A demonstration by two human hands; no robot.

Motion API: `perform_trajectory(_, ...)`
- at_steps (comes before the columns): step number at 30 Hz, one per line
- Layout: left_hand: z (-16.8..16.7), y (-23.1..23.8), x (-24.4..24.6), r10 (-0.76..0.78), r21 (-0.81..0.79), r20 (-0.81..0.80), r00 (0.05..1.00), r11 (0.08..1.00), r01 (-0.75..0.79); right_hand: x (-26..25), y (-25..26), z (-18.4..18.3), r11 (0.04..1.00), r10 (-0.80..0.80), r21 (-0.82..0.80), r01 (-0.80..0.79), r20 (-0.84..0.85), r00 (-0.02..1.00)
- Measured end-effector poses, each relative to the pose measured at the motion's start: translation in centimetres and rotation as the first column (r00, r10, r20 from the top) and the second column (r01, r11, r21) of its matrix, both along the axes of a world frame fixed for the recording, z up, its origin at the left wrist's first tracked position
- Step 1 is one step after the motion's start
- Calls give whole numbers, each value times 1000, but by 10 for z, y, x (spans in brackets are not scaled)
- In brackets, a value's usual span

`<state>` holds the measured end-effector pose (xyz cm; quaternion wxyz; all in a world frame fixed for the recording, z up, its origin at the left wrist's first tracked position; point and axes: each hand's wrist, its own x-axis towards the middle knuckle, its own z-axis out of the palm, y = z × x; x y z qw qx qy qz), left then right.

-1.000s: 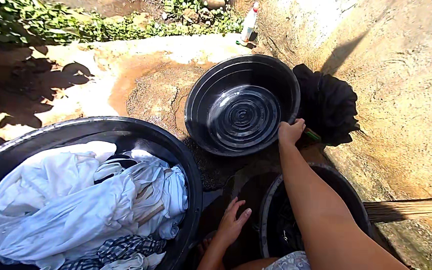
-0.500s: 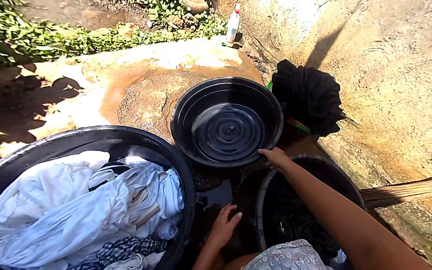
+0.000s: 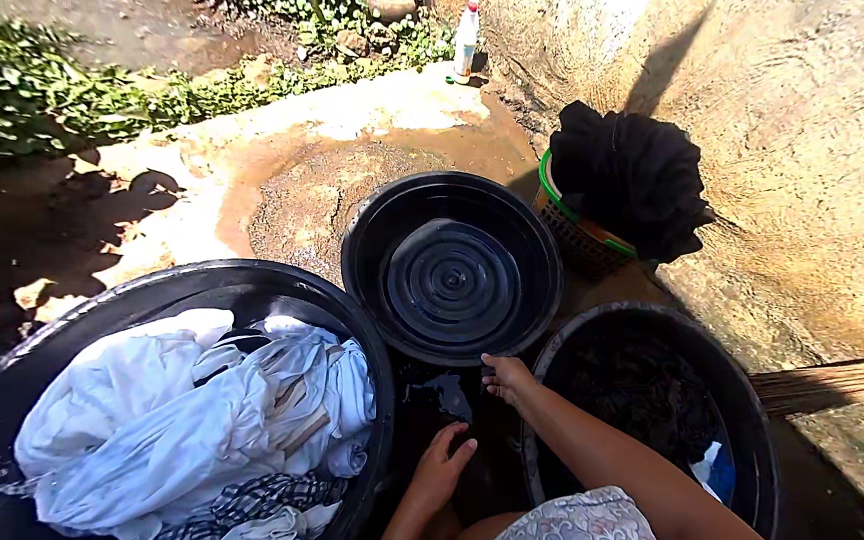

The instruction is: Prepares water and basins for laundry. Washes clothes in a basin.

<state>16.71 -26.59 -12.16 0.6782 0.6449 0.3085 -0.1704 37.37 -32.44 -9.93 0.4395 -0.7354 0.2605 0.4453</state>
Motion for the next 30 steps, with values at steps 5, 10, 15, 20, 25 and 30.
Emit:
perform_trajectory(5, -7, 8, -8, 31, -8, -71, 997, 999, -32, 43, -1, -3, 1000, 20, 0, -20, 14, 1000)
perform_trajectory(10, -9, 1, -7, 15, -28, -100, 995, 999, -18, 18, -39, 38, 912, 390, 160, -378, -50, 920)
perform_trajectory(15, 12, 1, 0, -2, -42, -54, 999, 999, -1, -3, -110, 67, 816, 503, 263, -515, 117, 856)
perform_trajectory(20, 19, 9, 1, 62, -198, 68, 996, 979, -47, -30, -188, 79, 750, 79, 660, -40, -29, 996)
perform_trajectory(25, 69, 55, -5, -35, -164, 334, 942, 982, 94, -68, -255, 76, 822, 422, 196, -534, 418, 804)
perform_trajectory(30, 181, 98, -5, -34, 224, 392, 919, 973, -60, -110, -305, 71, 962, 163, 141, -233, 388, 907)
